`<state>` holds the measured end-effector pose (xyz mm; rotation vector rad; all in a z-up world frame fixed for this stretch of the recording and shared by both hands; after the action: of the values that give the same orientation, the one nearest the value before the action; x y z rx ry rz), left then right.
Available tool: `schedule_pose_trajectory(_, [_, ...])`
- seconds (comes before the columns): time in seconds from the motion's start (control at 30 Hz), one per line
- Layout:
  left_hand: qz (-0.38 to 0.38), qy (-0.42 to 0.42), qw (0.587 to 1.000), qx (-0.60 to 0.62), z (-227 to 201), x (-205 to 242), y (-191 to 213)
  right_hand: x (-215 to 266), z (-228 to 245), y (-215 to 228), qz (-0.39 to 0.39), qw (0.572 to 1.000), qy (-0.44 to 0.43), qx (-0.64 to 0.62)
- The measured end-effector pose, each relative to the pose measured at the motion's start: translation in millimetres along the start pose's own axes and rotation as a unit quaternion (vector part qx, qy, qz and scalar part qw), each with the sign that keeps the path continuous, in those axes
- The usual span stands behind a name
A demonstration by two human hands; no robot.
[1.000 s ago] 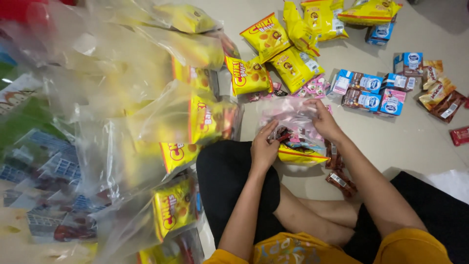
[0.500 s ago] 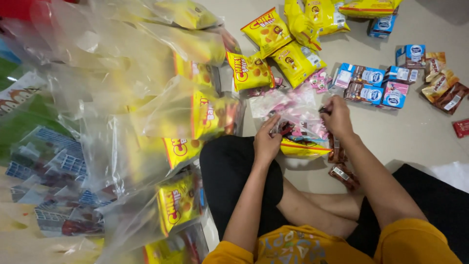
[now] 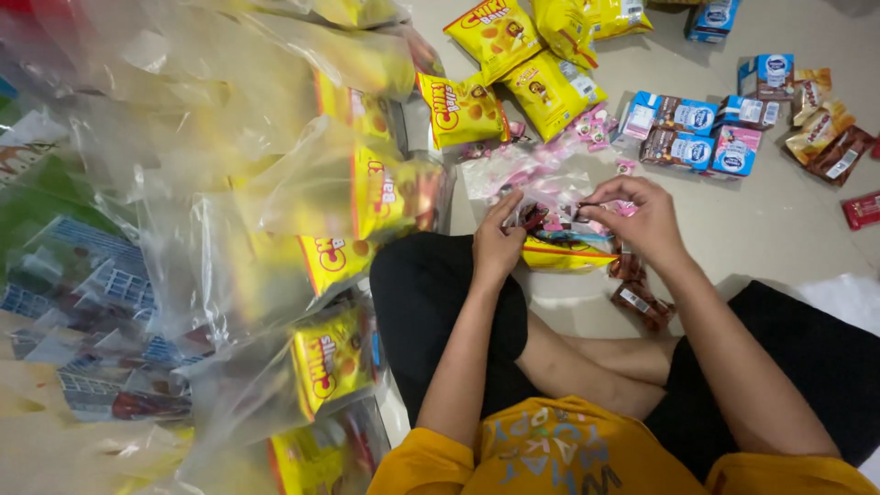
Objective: Picking up various snack packages and candies from the floor and placing them into clear plastic bags.
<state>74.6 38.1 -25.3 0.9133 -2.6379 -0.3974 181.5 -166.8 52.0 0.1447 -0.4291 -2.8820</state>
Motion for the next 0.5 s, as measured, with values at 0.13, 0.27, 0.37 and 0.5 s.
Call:
schedule_pose_trajectory(0.13, [0.004, -0.002, 1.000, 0.011, 5, 0, -2, 9, 3, -16, 0.007, 0.975, 0.133, 0.177])
schedule_pose_trajectory(0.27, [0.004, 0.000, 1.000, 0.010, 7, -1, -2, 12, -6, -37, 0.053, 0.949, 0.164, 0.265])
schedule_pose_trajectory(0.37, [0.009, 0.008, 1.000, -0.001, 13, -2, -5, 18, 21, -45, 0.089, 0.896, 0.231, 0.369])
schedule_pose_trajectory(0.5, [0.003, -0.004, 1.000, 0.014, 12, -3, -6, 14, 10, -39, 0.146, 0.834, 0.215, 0.486])
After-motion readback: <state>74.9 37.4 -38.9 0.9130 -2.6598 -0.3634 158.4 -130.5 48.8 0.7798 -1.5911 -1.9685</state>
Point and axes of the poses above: each hand's wrist, its own x-axis away from the middle knuckle, its own y-axis out of the back of the hand, z = x × y, the point moved 9 cm from there along -x, towards the middle knuckle, and after that the axes turned 14 degrees about -z, right-handed, at the moved point
